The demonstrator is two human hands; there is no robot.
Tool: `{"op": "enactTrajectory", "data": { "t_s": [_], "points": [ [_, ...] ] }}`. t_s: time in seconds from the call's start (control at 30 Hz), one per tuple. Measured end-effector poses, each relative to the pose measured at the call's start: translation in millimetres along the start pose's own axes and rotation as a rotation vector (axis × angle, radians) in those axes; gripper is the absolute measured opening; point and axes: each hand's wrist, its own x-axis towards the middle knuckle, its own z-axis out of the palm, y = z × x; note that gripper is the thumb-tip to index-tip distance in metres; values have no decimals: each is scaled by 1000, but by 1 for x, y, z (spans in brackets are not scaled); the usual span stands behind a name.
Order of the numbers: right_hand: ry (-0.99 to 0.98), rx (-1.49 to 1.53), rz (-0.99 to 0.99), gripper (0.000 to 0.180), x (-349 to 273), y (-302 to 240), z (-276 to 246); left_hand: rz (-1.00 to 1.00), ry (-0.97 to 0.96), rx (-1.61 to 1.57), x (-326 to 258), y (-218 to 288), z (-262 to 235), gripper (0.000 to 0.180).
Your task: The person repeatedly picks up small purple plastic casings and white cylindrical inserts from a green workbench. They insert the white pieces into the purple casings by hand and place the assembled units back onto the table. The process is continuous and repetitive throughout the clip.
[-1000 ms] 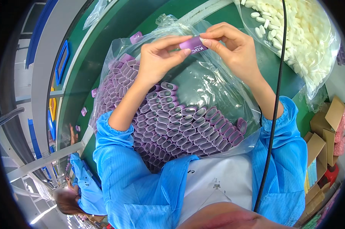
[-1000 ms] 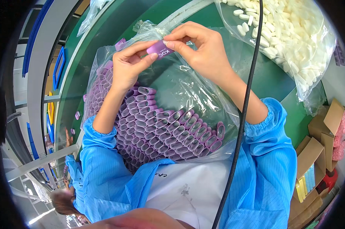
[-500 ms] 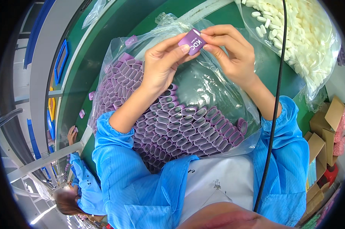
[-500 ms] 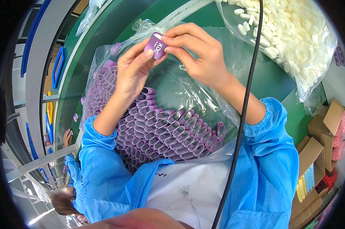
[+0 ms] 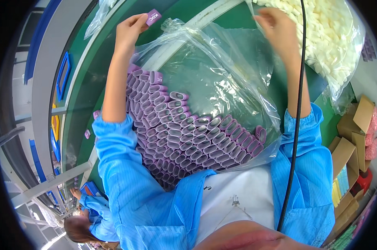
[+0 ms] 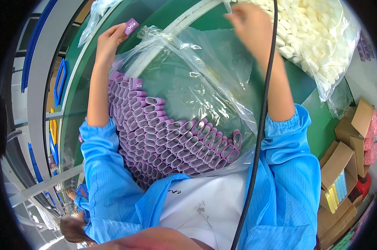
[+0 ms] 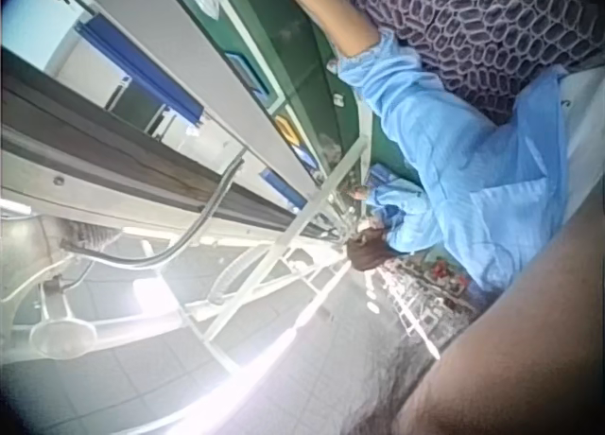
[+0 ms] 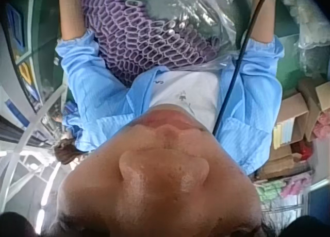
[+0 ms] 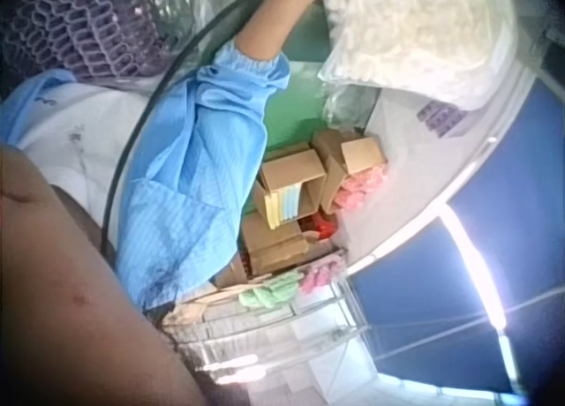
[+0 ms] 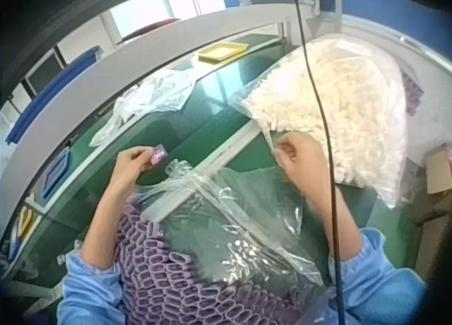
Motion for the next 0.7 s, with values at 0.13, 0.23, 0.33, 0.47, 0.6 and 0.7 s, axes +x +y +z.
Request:
{"op": "enactTrajectory", "data": {
  "t_s": [0.13,0.23,0.33,0.47,0.6,0.7],
  "points": [
    [-180,-624,335,32,10,17,-27,-51,-83,652,33,-50,-17,38],
    [-215,-664,307,30,4,17,-18,308,300,1163,3,-45,-2,38],
    [-206,-720,176,26,-1,31,-15,657,47,924,-31,10,17,30],
    [-214,-692,108,20,1,34,1,259,-1036,596,-103,72,22,39],
    [-11,-550,7,22,0,28,-2,386,-1078,648,-128,57,34,37],
    [196,-323,-29,27,4,-8,-6,277,-1002,657,-133,54,42,30]
  ]
}}
